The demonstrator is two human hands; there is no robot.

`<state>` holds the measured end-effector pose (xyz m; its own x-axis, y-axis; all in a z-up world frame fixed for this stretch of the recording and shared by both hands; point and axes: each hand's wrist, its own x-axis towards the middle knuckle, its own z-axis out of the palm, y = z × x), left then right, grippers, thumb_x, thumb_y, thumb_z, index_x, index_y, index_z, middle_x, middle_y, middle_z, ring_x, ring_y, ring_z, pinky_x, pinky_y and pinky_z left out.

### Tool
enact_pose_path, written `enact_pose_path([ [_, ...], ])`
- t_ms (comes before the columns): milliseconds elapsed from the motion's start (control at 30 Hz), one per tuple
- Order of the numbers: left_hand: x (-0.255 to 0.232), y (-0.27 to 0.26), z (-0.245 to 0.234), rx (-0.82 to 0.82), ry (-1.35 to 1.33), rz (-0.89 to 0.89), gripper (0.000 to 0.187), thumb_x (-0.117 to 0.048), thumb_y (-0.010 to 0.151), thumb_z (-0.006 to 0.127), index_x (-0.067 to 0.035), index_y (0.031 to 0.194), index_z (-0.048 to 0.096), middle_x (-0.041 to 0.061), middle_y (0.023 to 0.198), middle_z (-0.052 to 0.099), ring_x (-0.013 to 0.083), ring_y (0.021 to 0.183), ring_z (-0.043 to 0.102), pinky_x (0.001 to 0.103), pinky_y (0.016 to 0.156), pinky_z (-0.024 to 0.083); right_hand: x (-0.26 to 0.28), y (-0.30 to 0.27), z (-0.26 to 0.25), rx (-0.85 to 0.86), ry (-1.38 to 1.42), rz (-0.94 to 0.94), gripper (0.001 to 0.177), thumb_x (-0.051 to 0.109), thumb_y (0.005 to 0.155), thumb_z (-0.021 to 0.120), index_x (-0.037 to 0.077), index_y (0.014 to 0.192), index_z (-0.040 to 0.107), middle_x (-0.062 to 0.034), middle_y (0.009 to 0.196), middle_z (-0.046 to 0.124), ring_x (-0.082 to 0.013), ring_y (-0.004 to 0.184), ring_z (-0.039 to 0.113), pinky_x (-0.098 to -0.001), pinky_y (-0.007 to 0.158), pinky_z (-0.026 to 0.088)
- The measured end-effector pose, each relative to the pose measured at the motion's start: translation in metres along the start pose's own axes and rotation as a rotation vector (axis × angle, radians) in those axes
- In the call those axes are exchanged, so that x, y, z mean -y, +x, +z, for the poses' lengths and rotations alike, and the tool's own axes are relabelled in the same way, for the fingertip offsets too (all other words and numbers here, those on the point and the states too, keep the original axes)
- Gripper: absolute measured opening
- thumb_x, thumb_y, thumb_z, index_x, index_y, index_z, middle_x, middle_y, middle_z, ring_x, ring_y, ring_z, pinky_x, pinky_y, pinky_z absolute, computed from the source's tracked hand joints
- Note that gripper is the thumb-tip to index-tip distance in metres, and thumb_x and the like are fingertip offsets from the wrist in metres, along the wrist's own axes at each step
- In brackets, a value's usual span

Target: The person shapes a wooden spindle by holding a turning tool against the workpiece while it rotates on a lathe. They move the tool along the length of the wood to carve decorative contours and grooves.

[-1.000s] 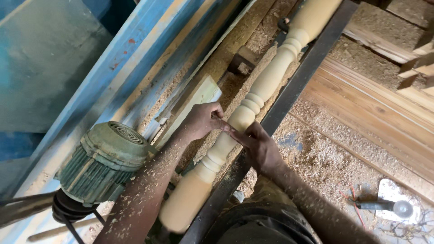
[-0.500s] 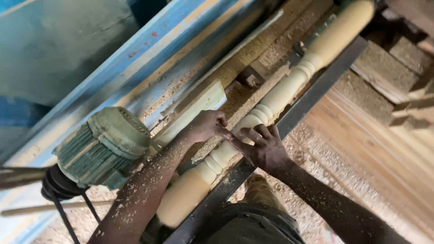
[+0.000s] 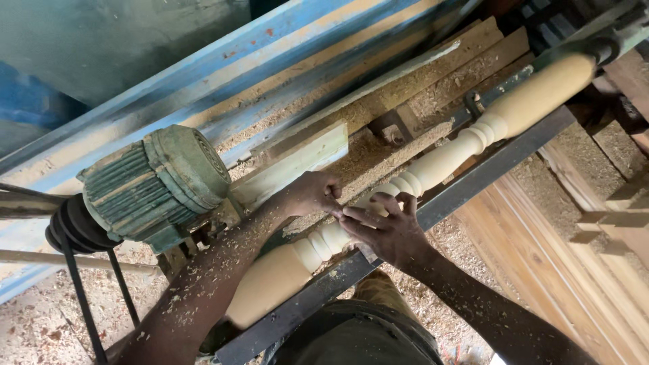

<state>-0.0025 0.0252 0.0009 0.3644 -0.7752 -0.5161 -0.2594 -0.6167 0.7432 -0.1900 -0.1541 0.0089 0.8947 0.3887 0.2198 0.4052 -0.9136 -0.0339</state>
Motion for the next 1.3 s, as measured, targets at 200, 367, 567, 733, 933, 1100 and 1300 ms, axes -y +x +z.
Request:
enact_pose_path([
  [200, 0.013, 0.004, 0.007, -0.012, -0.044, -0.018, 0.037, -0.026, 0.074, 0.089, -0.009, 0.099, 0.067, 0.009, 0.104, 0.073, 0.0224, 0.095, 0.068, 0.037, 0.083, 0.057, 0.0, 0.0, 0.006, 0.169, 0.062, -0.009, 0.064, 0.044, 0.077, 0.083, 0.046, 0.138, 0.062, 0.0138, 0.154, 0.05, -0.0313, 0.14, 0.034, -0.0759, 0.102, 0.034],
  [367, 0.012, 0.013, 0.008, 0.008, -0.07, -0.038, 0.038, -0.025, 0.072, 0.089, -0.009, 0.097, 0.066, 0.008, 0.102, 0.073, 0.0214, 0.092, 0.068, 0.036, 0.079, 0.056, -0.005, 0.001, -0.004, 0.172, 0.047, 0.015, 0.065, 0.044, 0.075, 0.083, 0.046, 0.135, 0.059, 0.015, 0.15, 0.05, -0.0293, 0.14, 0.033, -0.0748, 0.103, 0.031],
  [567, 0.012, 0.021, 0.008, -0.013, -0.051, 0.019, 0.034, -0.027, 0.074, 0.087, -0.008, 0.091, 0.065, 0.007, 0.095, 0.073, 0.0185, 0.087, 0.068, 0.035, 0.075, 0.055, -0.014, 0.001, -0.005, 0.167, 0.08, 0.03, 0.061, 0.046, 0.076, 0.084, 0.046, 0.132, 0.062, 0.0126, 0.149, 0.051, -0.0307, 0.139, 0.033, -0.0757, 0.101, 0.032],
  [733, 0.015, 0.03, 0.009, -0.058, -0.131, 0.157, 0.036, -0.024, 0.07, 0.091, -0.007, 0.086, 0.064, 0.008, 0.086, 0.07, 0.0178, 0.08, 0.064, 0.034, 0.07, 0.051, -0.022, 0.0, -0.008, 0.116, 0.008, 0.02, 0.059, 0.045, 0.077, 0.084, 0.046, 0.132, 0.063, 0.0138, 0.149, 0.053, -0.0303, 0.138, 0.034, -0.0725, 0.098, 0.035],
  [933, 0.01, 0.041, 0.006, -0.024, -0.138, 0.138, 0.035, -0.025, 0.071, 0.09, -0.007, 0.086, 0.065, 0.006, 0.083, 0.069, 0.0161, 0.077, 0.064, 0.031, 0.067, 0.051, -0.03, -0.004, -0.014, 0.052, -0.001, 0.039, 0.054, 0.044, 0.078, 0.084, 0.047, 0.129, 0.066, 0.0182, 0.149, 0.051, -0.0285, 0.141, 0.033, -0.0679, 0.106, 0.034],
  [1100, 0.004, 0.045, 0.006, -0.035, -0.2, 0.162, 0.036, -0.025, 0.069, 0.09, -0.006, 0.086, 0.065, 0.007, 0.082, 0.068, 0.0163, 0.076, 0.062, 0.031, 0.064, 0.049, -0.037, -0.005, -0.014, 0.066, 0.012, 0.048, 0.051, 0.045, 0.078, 0.084, 0.047, 0.126, 0.066, 0.0176, 0.148, 0.054, -0.0283, 0.141, 0.033, -0.0706, 0.106, 0.031],
  [1300, 0.0, 0.048, 0.008, -0.021, -0.19, 0.109, 0.038, -0.027, 0.07, 0.091, -0.007, 0.086, 0.063, 0.005, 0.083, 0.066, 0.0159, 0.076, 0.06, 0.031, 0.066, 0.049, -0.043, -0.005, -0.019, 0.089, 0.044, 0.046, 0.053, 0.046, 0.077, 0.083, 0.048, 0.127, 0.066, 0.0155, 0.147, 0.055, -0.0299, 0.14, 0.033, -0.0727, 0.106, 0.029],
])
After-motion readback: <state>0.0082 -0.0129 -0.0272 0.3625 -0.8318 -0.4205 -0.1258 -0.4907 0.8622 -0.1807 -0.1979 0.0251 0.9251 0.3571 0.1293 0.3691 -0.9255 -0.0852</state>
